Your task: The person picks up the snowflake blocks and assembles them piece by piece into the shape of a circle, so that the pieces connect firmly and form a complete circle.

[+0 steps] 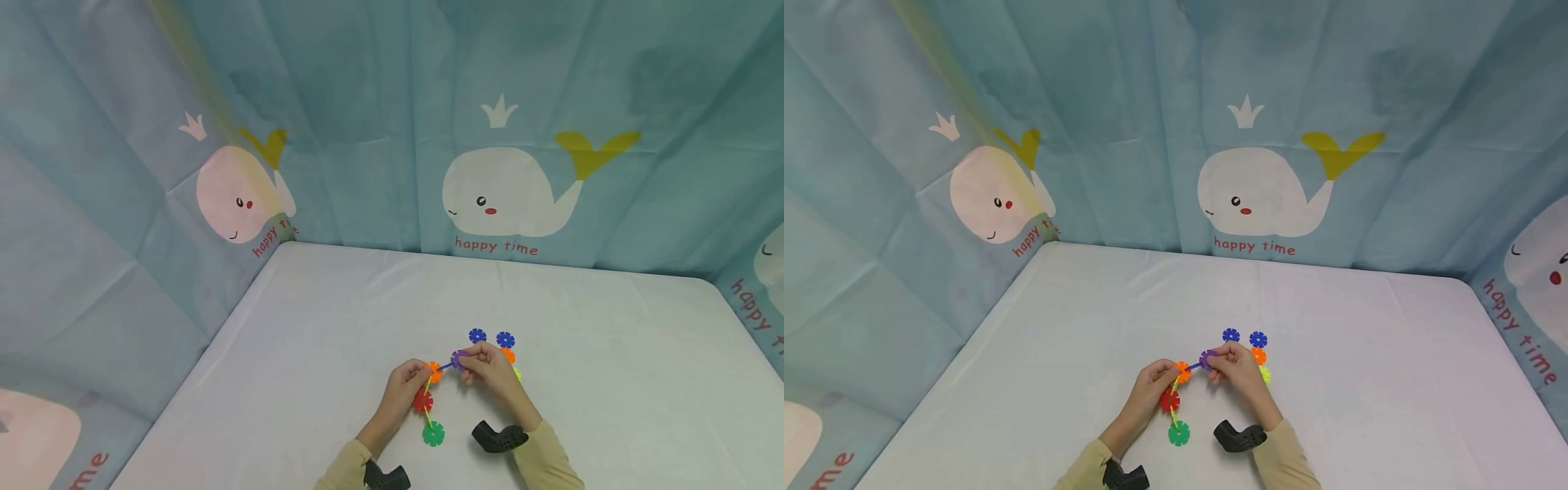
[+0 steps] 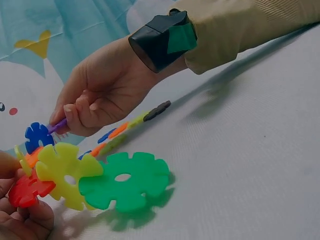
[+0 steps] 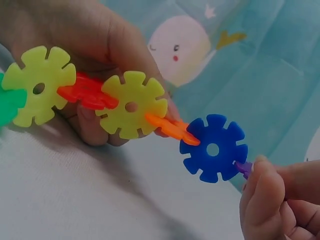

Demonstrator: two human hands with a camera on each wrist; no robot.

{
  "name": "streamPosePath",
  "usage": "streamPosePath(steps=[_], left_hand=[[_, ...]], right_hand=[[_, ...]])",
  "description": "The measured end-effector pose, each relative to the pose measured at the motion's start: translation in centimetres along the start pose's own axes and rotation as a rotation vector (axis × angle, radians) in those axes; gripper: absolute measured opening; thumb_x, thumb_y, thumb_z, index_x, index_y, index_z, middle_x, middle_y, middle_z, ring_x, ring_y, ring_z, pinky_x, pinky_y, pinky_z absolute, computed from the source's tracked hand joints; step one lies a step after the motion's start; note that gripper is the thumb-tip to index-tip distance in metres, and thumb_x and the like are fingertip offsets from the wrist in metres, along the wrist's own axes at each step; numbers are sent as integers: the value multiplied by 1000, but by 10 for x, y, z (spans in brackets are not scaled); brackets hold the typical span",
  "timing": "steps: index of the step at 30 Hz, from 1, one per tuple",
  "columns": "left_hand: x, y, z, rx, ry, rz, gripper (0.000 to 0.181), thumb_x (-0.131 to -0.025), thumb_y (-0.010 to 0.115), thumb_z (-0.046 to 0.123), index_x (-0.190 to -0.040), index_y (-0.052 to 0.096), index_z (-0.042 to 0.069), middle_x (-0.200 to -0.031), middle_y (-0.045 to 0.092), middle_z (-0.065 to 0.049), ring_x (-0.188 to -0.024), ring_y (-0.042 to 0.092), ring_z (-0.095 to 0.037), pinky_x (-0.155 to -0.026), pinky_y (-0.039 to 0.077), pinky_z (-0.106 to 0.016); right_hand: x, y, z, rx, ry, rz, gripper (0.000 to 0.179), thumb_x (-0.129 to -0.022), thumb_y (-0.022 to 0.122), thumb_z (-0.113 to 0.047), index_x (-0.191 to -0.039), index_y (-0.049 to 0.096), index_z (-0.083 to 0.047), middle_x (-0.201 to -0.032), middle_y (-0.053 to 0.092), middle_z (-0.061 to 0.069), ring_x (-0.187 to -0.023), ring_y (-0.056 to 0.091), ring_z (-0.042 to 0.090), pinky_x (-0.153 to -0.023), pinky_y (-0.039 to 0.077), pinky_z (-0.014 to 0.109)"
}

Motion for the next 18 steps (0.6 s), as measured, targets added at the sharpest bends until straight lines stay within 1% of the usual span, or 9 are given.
streamPosePath(steps=[3,5,9,12,16,18], left_hand=[[-5,1,-12,11,-6,-6,17,-91,52,11,-87,58,-5,-75,57,-10,-60,44,-10,-54,37,-18],[-9,1,-19,10,-13,-9,19,-90,53,14,-87,59,-3,-74,57,-9,-60,45,-10,-54,38,-19],[-10,1,-25,-7,-3,-6,21,-90,54,19,-87,59,-1,-73,57,-3,-61,45,-9,-55,38,-19],[-5,1,-11,-28,5,-9,20,-91,52,16,-87,59,-3,-73,56,-3,-62,44,-10,-56,38,-18],[3,0,7,-19,6,-24,18,-91,50,8,-87,58,-7,-72,55,-7,-60,43,-10,-55,37,-18],[3,-1,5,2,3,-24,17,-91,50,7,-87,57,-8,-70,53,-6,-58,42,-9,-53,36,-18]], right_hand=[[0,-1,0,-3,-1,2,16,-86,55,1,-94,46,12,-75,58,12,-57,54,12,-55,48,23],[0,0,1,-6,-10,-6,18,-86,55,1,-95,46,14,-75,58,13,-57,55,11,-56,48,23],[-1,2,6,-35,-12,-12,20,-86,56,-1,-95,46,14,-75,58,13,-58,55,12,-58,49,23],[-1,2,10,-50,-6,-5,20,-86,57,-2,-94,47,13,-75,58,13,-58,55,13,-59,49,24],[-1,4,14,-61,-11,4,18,-86,57,-2,-94,47,12,-76,58,13,-59,55,13,-58,49,24],[-1,5,16,-78,-4,8,17,-86,58,-2,-93,47,10,-76,59,12,-59,55,13,-58,49,24]])
Point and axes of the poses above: each hand's wrist, its own x-axis away from the middle knuckle, its own y-axis out of the palm, z = x × y, the point moved 4 cm from there along -x, towards the middle knuckle
